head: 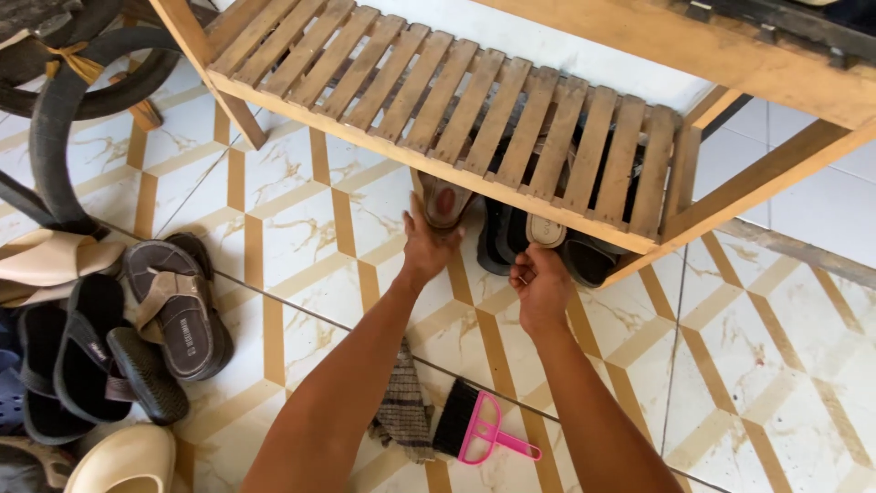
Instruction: Cleaning several pairs of shoes with a brush and a cloth.
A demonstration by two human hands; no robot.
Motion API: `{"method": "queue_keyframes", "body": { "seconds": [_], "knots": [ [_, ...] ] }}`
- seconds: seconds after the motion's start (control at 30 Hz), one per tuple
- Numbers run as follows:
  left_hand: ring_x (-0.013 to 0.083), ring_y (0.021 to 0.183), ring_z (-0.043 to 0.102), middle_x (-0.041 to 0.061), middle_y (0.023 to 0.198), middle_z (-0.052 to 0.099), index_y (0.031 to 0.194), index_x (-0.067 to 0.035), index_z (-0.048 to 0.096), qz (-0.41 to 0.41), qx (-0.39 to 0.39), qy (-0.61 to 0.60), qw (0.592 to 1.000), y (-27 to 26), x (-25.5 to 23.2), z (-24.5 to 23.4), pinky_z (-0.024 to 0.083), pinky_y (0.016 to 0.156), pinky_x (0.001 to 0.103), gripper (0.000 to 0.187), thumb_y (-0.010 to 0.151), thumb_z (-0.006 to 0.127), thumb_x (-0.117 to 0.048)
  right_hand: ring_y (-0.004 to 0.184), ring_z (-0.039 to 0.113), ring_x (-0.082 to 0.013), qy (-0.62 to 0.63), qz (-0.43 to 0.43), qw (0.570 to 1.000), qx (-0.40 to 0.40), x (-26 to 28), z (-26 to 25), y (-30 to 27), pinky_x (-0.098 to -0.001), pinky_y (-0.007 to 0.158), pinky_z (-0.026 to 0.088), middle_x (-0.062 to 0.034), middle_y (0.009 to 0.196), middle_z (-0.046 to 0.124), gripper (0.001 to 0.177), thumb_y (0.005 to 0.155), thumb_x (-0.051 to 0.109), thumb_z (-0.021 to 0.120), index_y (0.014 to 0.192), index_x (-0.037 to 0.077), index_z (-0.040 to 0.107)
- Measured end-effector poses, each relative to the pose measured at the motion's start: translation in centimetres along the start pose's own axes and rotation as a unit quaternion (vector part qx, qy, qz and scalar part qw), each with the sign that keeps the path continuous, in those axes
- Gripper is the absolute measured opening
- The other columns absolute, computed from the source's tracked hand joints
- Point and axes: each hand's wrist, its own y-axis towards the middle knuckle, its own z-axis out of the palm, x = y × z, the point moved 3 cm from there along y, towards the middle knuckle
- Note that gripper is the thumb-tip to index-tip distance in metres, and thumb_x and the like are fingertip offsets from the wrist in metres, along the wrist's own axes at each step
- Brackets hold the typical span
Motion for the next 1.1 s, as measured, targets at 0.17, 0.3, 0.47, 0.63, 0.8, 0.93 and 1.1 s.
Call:
{"method": "queue_keyframes", "body": {
  "seconds": [0.17, 0.3, 0.47, 0.63, 0.8, 0.93, 1.1],
  "knots": [
    [0.0358, 0.149, 0.023, 0.025, 0.163, 0.017, 0.157, -0.034, 0.021, 0.038, 0.055, 0.175, 0.982, -1.1, -1.8, 1.9, 0.024, 0.111, 0.055, 0.109, 0.072, 0.09, -0.028, 0.067, 0.059, -0.0129, -0.088, -0.03, 0.996, 0.005, 0.0, 0.2, 0.5, -0.0278, 0.061, 0.049, -0.0025, 0.082, 0.065, 0.018, 0.102, 0.023, 0.064, 0.092, 0.009, 0.061],
    [0.0345, 0.145, 0.038, 0.021, 0.167, 0.032, 0.16, -0.039, 0.037, 0.127, -0.052, 0.168, 0.976, 2.5, 4.5, 5.5, 0.026, 0.119, 0.05, 0.092, 0.083, 0.074, -0.005, 0.066, 0.059, -0.0138, -0.082, -0.028, 0.996, -0.016, -1.0, -0.5, 2.4, -0.0277, 0.059, 0.046, -0.0039, 0.082, 0.067, 0.017, 0.101, 0.02, 0.066, 0.091, 0.007, 0.062],
    [0.0395, 0.141, 0.039, 0.026, 0.161, 0.033, 0.158, -0.03, 0.033, 0.156, 0.026, 0.154, 0.975, 2.0, 2.9, 2.8, 0.026, 0.12, 0.052, 0.092, 0.079, 0.072, -0.004, 0.068, 0.058, -0.0123, -0.123, -0.052, 0.99, 0.051, -0.6, 0.3, -0.2, -0.0281, 0.061, 0.047, -0.0041, 0.083, 0.067, 0.023, 0.101, 0.031, 0.066, 0.096, 0.008, 0.063],
    [0.0426, 0.146, 0.036, 0.027, 0.162, 0.031, 0.159, -0.032, 0.029, 0.144, 0.065, 0.162, 0.974, 3.8, 5.0, 3.3, 0.027, 0.117, 0.058, 0.09, 0.082, 0.072, -0.013, 0.07, 0.062, -0.0133, -0.2, 0.042, 0.977, 0.062, -2.5, 0.1, -1.0, -0.0285, 0.067, 0.05, -0.0032, 0.086, 0.068, 0.022, 0.099, 0.03, 0.067, 0.096, 0.008, 0.064],
    [0.0671, 0.144, 0.003, 0.037, 0.16, 0.012, 0.153, -0.005, -0.011, 0.202, 0.052, 0.242, 0.947, -1.5, 3.2, 1.6, 0.005, 0.117, 0.066, 0.133, 0.068, 0.088, -0.028, 0.075, 0.066, -0.0143, -0.281, 0.103, 0.943, 0.143, -7.2, -1.7, -2.1, -0.0284, 0.071, 0.053, -0.0044, 0.089, 0.068, 0.018, 0.099, 0.024, 0.067, 0.102, 0.006, 0.066],
    [0.0579, 0.136, 0.037, 0.048, 0.147, 0.019, 0.151, 0.006, -0.027, 0.06, 0.107, 0.171, 0.978, -5.6, 3.3, -0.3, 0.007, 0.128, 0.052, 0.134, 0.077, 0.08, -0.027, 0.078, 0.067, -0.0155, -0.356, 0.107, 0.914, 0.161, -8.4, -0.7, -3.9, -0.0298, 0.072, 0.054, -0.007, 0.094, 0.073, 0.016, 0.097, 0.017, 0.064, 0.108, 0.005, 0.068],
    [0.0509, 0.131, 0.053, 0.05, 0.135, 0.034, 0.155, 0.009, -0.023, -0.051, 0.138, 0.096, 0.984, -11.3, 1.6, -8.1, 0.021, 0.126, 0.045, 0.122, 0.087, 0.072, -0.026, 0.079, 0.067, -0.016, -0.41, 0.091, 0.885, 0.2, -10.0, 3.2, -6.1, -0.0303, 0.072, 0.054, -0.007, 0.096, 0.073, 0.018, 0.099, 0.015, 0.061, 0.11, 0.002, 0.068]
  ]
}}
